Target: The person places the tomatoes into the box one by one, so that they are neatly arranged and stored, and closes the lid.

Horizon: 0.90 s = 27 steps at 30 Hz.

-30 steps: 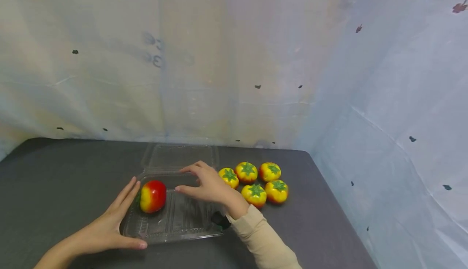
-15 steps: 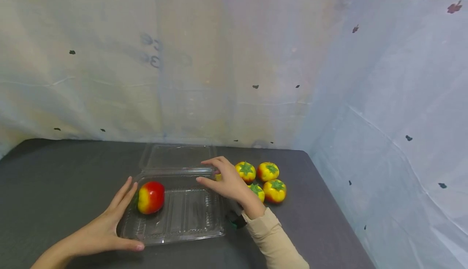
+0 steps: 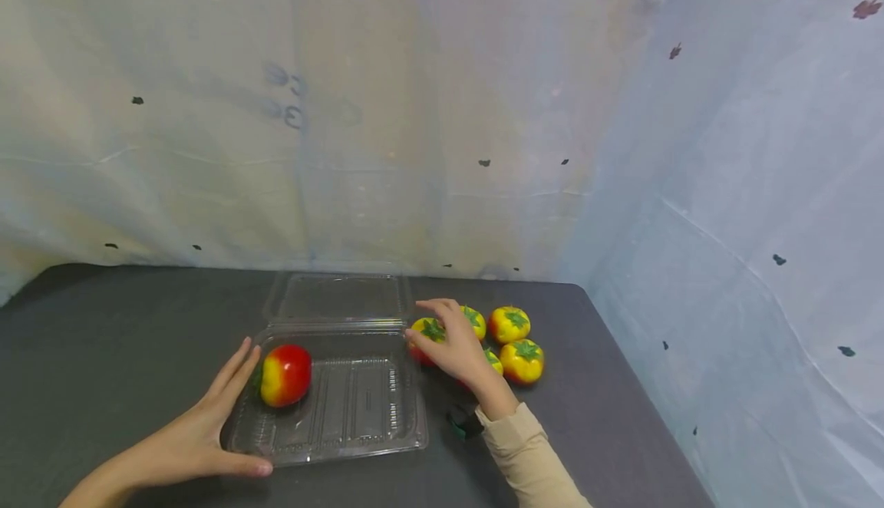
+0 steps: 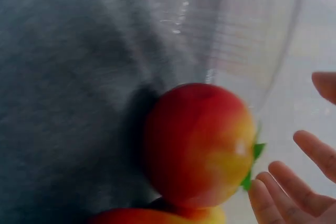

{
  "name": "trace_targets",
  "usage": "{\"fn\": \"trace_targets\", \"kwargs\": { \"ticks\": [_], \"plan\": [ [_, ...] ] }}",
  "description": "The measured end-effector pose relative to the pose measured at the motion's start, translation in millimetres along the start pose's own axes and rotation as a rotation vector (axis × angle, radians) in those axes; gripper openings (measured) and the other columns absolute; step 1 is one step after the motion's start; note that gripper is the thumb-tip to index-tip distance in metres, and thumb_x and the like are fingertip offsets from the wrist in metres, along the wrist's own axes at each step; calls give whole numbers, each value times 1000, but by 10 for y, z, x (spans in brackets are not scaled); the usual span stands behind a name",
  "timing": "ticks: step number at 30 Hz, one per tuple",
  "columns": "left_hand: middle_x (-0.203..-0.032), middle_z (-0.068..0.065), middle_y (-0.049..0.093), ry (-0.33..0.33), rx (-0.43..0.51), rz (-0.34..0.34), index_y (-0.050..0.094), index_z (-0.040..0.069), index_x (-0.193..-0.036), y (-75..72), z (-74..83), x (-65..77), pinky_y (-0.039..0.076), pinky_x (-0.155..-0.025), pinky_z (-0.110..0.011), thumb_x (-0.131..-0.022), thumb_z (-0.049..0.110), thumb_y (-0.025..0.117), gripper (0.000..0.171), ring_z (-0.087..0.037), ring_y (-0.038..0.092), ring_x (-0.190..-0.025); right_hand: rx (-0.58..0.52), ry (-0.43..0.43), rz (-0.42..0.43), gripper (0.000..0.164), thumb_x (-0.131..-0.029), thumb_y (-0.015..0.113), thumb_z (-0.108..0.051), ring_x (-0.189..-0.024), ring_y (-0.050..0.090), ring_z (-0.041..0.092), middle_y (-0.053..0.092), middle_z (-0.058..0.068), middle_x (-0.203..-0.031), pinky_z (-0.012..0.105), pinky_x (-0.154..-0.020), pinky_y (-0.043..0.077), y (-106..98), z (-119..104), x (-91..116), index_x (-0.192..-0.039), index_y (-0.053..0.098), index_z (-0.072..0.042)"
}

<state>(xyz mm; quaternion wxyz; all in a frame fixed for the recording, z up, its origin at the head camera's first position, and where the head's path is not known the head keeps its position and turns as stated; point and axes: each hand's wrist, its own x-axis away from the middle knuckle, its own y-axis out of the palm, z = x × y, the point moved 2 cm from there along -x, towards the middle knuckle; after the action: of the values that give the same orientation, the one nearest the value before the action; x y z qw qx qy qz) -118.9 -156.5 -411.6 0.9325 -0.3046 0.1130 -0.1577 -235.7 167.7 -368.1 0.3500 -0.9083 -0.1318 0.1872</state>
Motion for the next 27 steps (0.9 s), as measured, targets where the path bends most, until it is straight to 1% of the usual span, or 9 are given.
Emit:
{"fn": "trace_targets", "kwargs": {
  "ticks": [5,8,9,12,15,16,19,23,27],
  "plan": [
    [-159,-13,-21,-4,7,5,-11,18,-154,9,7,2,31,-81,-80,-65,38,87,134,-64,11,-133,20,-32,52,45,-88,70,-21,-114,55,35,51,15,-130,52,-97,46,-4,59,27,-129,58,-8],
    [-159,-13,-19,5,-12,22,-9,18,-155,9,3,0,30,-80,-81,-64,40,87,134,-65,13,-132,67,-58,95,45,-86,71,-20,-107,57,34,53,16,-126,52,-93,48,1,104,53,-127,59,-6],
    [-159,-14,-18,9,-19,27,-9,18,-155,11,0,-1,30,-81,-81,-63,41,87,135,-64,13,-132,105,-77,105,44,-86,70,-20,-106,57,34,54,16,-124,51,-91,49,7,127,64,-126,59,-5],
    [-159,-15,-18,6,-14,27,-9,18,-155,22,-10,6,28,-81,-82,-63,41,87,134,-64,10,-133,171,-89,113,45,-86,71,-21,-104,57,34,56,17,-119,52,-89,48,21,193,106,-126,59,-5],
    [-159,-14,-18,0,-15,27,-9,21,-155,21,-19,15,25,-80,-84,-64,41,87,134,-64,7,-134,185,-60,90,48,-86,71,-22,-106,56,34,56,19,-120,54,-91,47,15,221,109,-129,57,-6],
    [-159,-13,-19,-3,-19,25,-9,21,-155,25,-24,18,24,-79,-84,-64,41,87,133,-64,6,-134,169,-34,81,50,-85,72,-23,-108,56,34,55,19,-121,54,-92,46,12,227,117,-130,57,-7],
    [-160,-12,-17,3,-49,32,-8,21,-155,28,-33,17,24,-78,-85,-64,42,86,132,-64,8,-133,153,14,52,53,-86,72,-25,-107,56,33,55,19,-123,52,-94,46,-2,231,121,-133,55,-7],
    [-160,-11,-16,7,-86,44,-7,20,-155,27,-38,12,25,-79,-84,-65,45,85,132,-63,11,-134,165,59,-4,58,-85,73,-28,-105,58,29,57,15,-124,48,-93,48,-10,240,126,-135,54,-7],
    [-160,-11,-16,-2,-99,46,-7,21,-155,31,-48,19,25,-80,-83,-64,47,85,132,-61,12,-134,215,97,-81,66,-83,74,-39,-109,59,24,59,9,-127,45,-95,48,3,258,131,-137,51,-8]
  ]
}}
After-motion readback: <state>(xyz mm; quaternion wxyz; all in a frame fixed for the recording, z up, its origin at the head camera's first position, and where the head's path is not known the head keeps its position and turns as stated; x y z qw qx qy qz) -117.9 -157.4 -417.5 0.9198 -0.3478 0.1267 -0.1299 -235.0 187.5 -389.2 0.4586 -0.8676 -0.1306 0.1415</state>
